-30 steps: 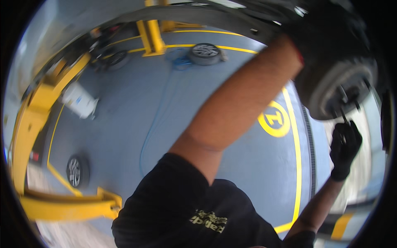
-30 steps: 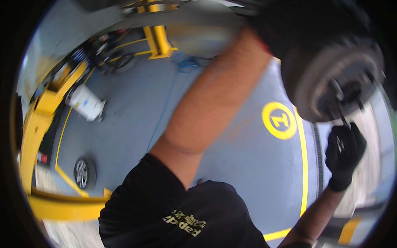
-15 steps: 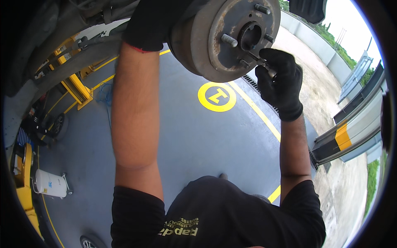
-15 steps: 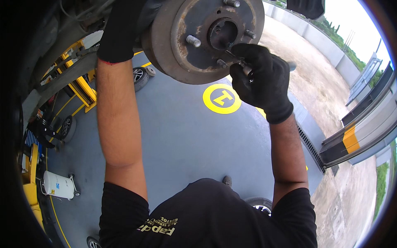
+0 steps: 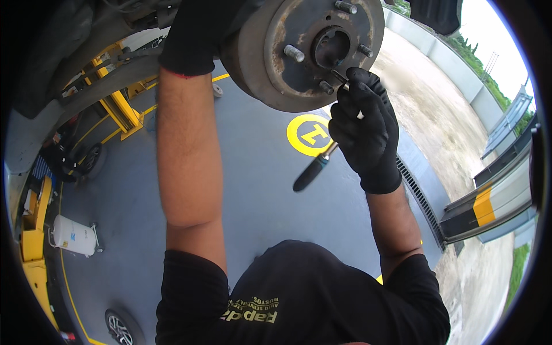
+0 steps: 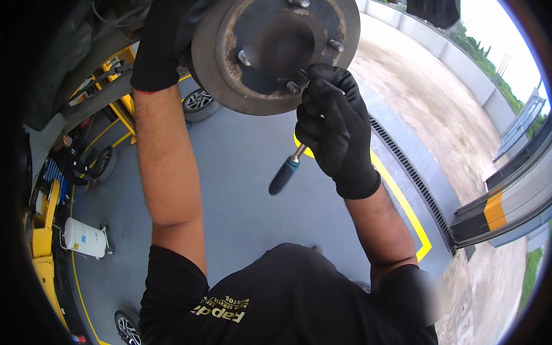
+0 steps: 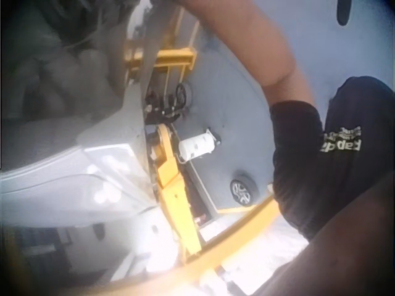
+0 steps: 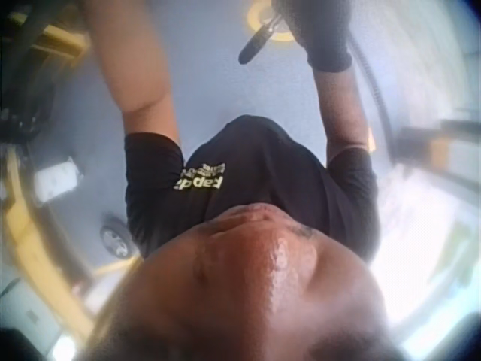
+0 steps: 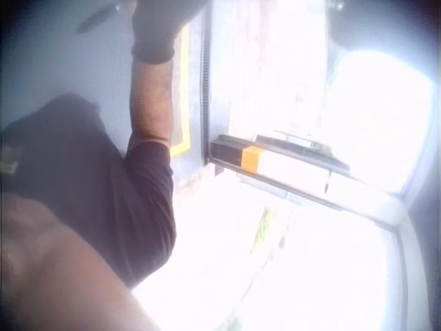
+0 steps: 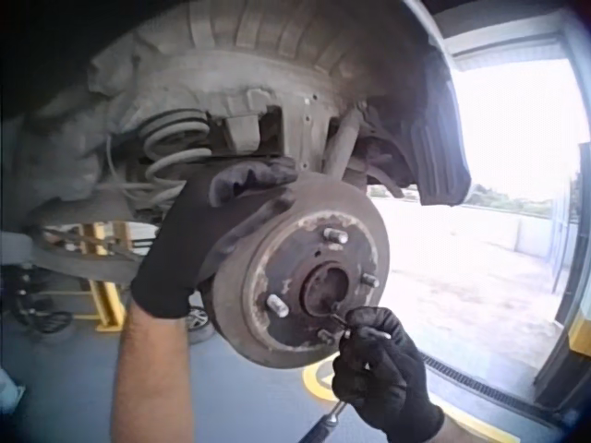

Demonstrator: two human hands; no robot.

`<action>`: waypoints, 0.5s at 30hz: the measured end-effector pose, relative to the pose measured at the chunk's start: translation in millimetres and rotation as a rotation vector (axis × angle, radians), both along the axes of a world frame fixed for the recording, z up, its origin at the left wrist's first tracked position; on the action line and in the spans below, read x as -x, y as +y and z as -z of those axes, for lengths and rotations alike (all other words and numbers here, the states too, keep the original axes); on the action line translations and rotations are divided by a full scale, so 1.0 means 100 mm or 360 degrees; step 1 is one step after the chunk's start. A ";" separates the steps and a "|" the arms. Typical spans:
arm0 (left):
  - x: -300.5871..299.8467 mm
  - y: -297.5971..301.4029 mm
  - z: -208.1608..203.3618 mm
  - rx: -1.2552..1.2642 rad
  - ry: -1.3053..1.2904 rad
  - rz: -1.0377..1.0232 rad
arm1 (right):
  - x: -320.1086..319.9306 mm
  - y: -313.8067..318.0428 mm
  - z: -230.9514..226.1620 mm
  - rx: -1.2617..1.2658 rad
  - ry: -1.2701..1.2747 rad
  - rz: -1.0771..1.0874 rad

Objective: The person retrieves a socket and ratchet from a tool chest, then uses them to loosen and remove bolts from a car's brake rotor. The rotor is detached and placed on the floor. The person then removes the remaining bolts from the hub.

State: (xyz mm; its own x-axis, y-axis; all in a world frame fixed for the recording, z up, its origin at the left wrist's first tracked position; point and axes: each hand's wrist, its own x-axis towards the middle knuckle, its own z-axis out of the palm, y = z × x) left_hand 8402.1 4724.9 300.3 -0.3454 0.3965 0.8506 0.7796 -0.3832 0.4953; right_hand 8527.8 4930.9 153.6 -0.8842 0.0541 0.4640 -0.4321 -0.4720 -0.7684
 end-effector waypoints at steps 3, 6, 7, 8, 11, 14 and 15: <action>-0.10 0.07 -0.07 0.0075 0.0276 -0.0230 | 0.08 0.28 -0.09 -0.1346 0.0960 0.1145; -0.13 0.13 -0.09 0.0079 0.0187 -0.0317 | 0.12 0.36 -0.16 -0.1826 0.1276 0.1592; -0.13 0.14 -0.08 0.0071 0.0184 -0.0312 | 0.10 0.25 -0.10 -0.1525 0.1062 0.1395; -0.07 0.05 -0.03 0.0077 0.0191 -0.0272 | 0.01 0.01 -0.03 -0.0766 0.0359 0.0713; -0.09 -0.01 -0.03 0.0111 0.0241 -0.0351 | -0.09 0.04 -0.09 -0.0313 -0.0075 0.0216; -0.16 0.05 -0.02 0.0096 0.0216 -0.0403 | 0.19 0.26 -0.07 -0.1652 0.1109 0.1526; -0.16 0.05 0.00 0.0076 0.0189 -0.0418 | 0.23 0.26 -0.09 -0.1902 0.1384 0.1800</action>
